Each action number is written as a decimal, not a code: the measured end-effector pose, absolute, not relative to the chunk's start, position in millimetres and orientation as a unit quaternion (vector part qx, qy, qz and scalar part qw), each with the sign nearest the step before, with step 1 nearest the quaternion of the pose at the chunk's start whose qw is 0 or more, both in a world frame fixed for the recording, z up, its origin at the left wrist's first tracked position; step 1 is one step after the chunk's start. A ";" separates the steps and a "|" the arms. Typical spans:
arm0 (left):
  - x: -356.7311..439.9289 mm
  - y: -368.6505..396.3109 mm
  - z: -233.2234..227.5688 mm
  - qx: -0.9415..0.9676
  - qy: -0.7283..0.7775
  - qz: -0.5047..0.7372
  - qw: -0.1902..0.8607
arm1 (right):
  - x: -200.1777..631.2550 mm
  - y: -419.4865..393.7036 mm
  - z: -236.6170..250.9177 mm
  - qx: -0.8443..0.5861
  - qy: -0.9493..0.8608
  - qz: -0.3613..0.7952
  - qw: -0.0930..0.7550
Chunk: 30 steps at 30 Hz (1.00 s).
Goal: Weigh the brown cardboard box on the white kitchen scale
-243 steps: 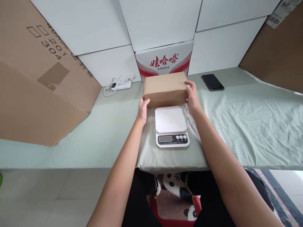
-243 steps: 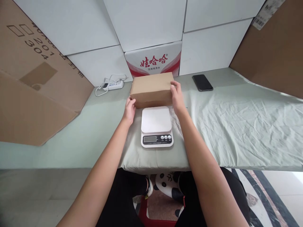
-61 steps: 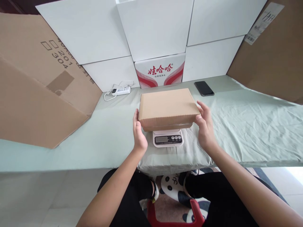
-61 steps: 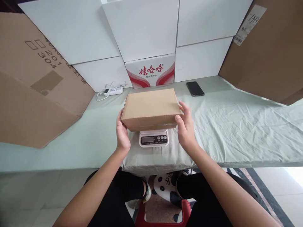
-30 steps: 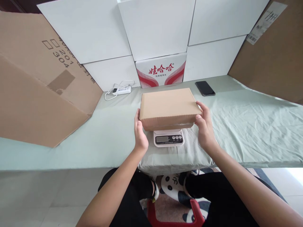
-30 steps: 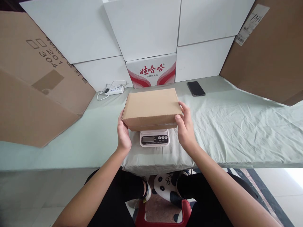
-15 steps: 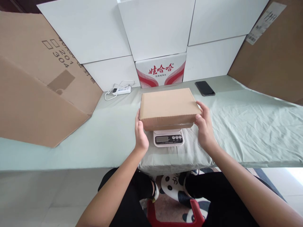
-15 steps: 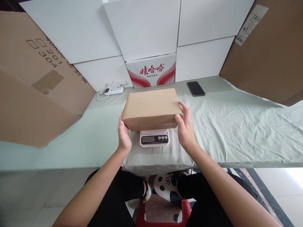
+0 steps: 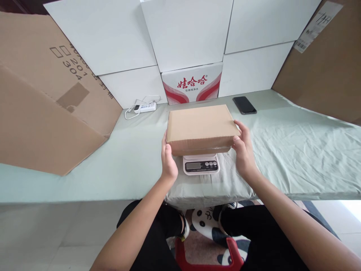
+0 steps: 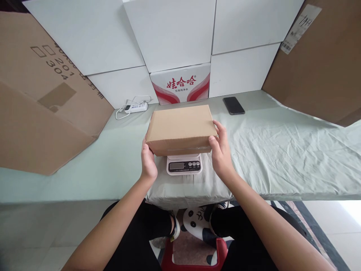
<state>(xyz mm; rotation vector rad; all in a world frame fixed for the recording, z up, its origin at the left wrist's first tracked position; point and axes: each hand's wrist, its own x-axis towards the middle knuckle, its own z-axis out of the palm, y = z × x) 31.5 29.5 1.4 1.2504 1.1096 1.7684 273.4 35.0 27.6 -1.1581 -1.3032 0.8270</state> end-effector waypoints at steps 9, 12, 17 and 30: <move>32.2 30.2 0.5 0.490 0.430 0.679 0.337 | 274.0 36.2 25.9 -0.498 -0.572 0.334 0.560; 32.2 28.8 2.5 0.487 0.430 0.678 0.343 | 273.6 36.3 26.3 -0.503 -0.565 0.337 0.561; 31.9 28.2 3.1 0.480 0.429 0.679 0.352 | 272.1 36.1 28.3 -0.503 -0.550 0.352 0.566; 30.4 30.9 -0.9 0.482 0.443 0.674 0.341 | 272.8 36.5 28.0 -0.509 -0.551 0.350 0.562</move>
